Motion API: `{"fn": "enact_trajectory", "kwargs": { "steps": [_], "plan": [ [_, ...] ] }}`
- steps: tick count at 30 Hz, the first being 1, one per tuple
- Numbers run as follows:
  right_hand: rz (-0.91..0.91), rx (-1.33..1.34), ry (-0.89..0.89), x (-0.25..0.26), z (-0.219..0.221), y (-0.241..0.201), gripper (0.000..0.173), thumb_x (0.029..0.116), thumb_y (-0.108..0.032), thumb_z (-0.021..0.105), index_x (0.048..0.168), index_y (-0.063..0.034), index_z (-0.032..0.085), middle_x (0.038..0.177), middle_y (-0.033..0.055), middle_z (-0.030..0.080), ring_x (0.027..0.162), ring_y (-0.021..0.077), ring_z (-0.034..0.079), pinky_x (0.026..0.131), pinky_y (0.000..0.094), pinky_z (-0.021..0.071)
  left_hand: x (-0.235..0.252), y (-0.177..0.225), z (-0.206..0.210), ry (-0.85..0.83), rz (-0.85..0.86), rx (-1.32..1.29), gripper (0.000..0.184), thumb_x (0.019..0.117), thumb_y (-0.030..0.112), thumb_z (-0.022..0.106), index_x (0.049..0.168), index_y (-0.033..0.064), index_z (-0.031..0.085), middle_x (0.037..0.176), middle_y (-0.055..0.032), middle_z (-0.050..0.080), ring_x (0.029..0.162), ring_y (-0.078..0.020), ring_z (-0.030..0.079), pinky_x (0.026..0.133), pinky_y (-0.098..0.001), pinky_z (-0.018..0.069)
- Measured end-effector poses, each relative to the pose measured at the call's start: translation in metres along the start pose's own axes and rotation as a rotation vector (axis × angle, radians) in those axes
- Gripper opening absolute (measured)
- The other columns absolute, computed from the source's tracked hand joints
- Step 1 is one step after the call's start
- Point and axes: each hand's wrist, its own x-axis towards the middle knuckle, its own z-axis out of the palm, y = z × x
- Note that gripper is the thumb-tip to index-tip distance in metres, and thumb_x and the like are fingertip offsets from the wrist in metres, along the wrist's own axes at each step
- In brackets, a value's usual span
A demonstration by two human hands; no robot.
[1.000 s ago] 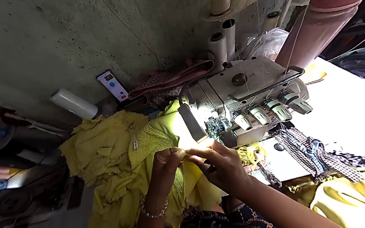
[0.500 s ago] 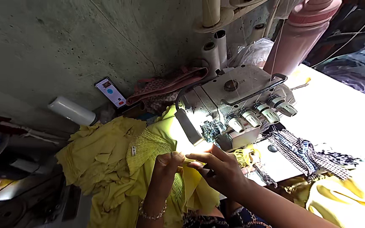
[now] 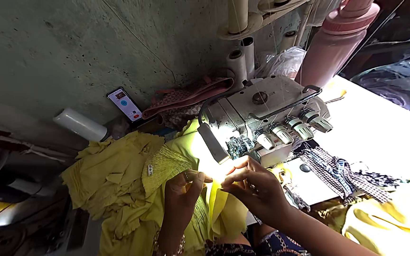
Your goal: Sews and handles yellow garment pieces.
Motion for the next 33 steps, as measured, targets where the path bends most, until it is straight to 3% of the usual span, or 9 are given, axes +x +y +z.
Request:
{"fn": "enact_trajectory", "kwargs": {
  "steps": [5,9,15,20,23,24,27,30,33],
  "plan": [
    [0.034,0.051,-0.019,0.003,0.001,-0.001,0.013,0.0956,-0.02,0.071,0.096,-0.0072,0.072,0.107,0.005,0.066,0.087,-0.0079,0.058,0.071,0.0039,0.0479,-0.007,0.003,0.0,-0.108,-0.045,0.018,0.017,0.0991,0.027,0.063,0.096,0.0153,0.074,0.095,0.0123,0.072,0.089,0.0053,0.066,0.077,-0.0152,0.0564],
    [0.037,0.069,-0.034,0.002,0.0,0.0,0.012,0.0969,-0.021,0.07,0.096,-0.0099,0.071,0.112,0.0033,0.071,0.1,-0.0035,0.063,0.08,0.0084,0.0505,-0.01,-0.002,0.004,-0.068,0.084,0.071,0.011,0.0973,0.018,0.066,0.098,0.011,0.075,0.098,0.0085,0.074,0.094,0.0045,0.068,0.084,-0.0145,0.0564],
    [0.052,0.076,-0.028,0.004,-0.006,-0.001,0.012,0.095,-0.019,0.071,0.095,-0.0073,0.071,0.098,-0.0008,0.073,0.084,-0.0082,0.06,0.07,0.0052,0.0464,-0.014,0.003,0.008,-0.054,0.169,0.164,0.012,0.0973,0.017,0.066,0.097,0.0076,0.074,0.096,0.0049,0.074,0.092,0.0049,0.067,0.082,-0.012,0.0549],
    [0.079,0.097,0.009,0.002,-0.004,-0.003,0.01,0.0927,-0.018,0.073,0.093,-0.0077,0.073,0.084,-0.0049,0.063,0.073,-0.0118,0.049,0.063,0.0029,0.0386,-0.019,0.002,0.013,-0.023,0.202,0.189,0.012,0.0986,0.02,0.064,0.099,0.0096,0.071,0.099,0.0051,0.073,0.098,0.0034,0.066,0.088,-0.0146,0.0533],
    [0.096,0.128,0.016,0.0,-0.005,-0.007,0.009,0.0932,-0.015,0.072,0.096,-0.0067,0.073,0.083,-0.0053,0.063,0.068,-0.0131,0.046,0.06,0.0022,0.0368,-0.027,0.008,0.021,-0.087,0.135,0.315,0.049,0.0893,0.026,0.071,0.127,-0.001,0.056,0.127,-0.0108,0.065,0.123,-0.0073,0.059,0.105,-0.0249,0.0479],
    [0.1,0.129,0.013,-0.001,-0.007,-0.009,0.009,0.094,-0.015,0.071,0.097,-0.0068,0.072,0.084,-0.0051,0.062,0.066,-0.0131,0.044,0.058,0.0021,0.0355,-0.029,0.009,0.03,-0.067,0.118,0.413,0.06,0.0841,0.027,0.074,0.13,-0.0074,0.057,0.125,-0.0175,0.067,0.119,-0.0122,0.063,0.102,-0.0272,0.0504],
    [0.104,0.113,0.03,-0.012,-0.018,-0.012,0.01,0.0955,-0.015,0.069,0.101,-0.0068,0.07,0.087,-0.0034,0.063,0.065,-0.0116,0.046,0.057,0.003,0.0366,-0.034,-0.011,0.068,0.036,0.193,0.609,0.022,0.0879,0.02,0.062,0.081,0.0003,0.068,0.074,-0.0084,0.066,0.076,-0.0126,0.066,0.073,-0.0244,0.0529],
    [0.183,0.109,0.134,-0.039,-0.032,0.005,0.011,0.0983,-0.016,0.068,0.106,-0.009,0.07,0.105,-0.0024,0.07,0.071,-0.0087,0.057,0.059,0.0063,0.0481,-0.045,-0.031,0.085,-0.004,0.291,0.657,0.022,0.0931,0.013,0.054,0.09,0.0028,0.073,0.104,-0.0108,0.077,0.11,-0.0251,0.07,0.102,-0.0407,0.0499],
    [0.51,0.078,0.194,-0.068,-0.042,0.025,0.019,0.0989,-0.02,0.065,0.111,-0.0068,0.07,0.112,-0.0021,0.069,0.069,-0.0032,0.063,0.06,0.0143,0.0558,-0.048,-0.041,0.085,-0.045,0.328,0.702,0.024,0.0971,0.013,0.051,0.1,0.0075,0.074,0.121,-0.0079,0.075,0.125,-0.0271,0.064,0.113,-0.0479,0.0412]
  ]
}}
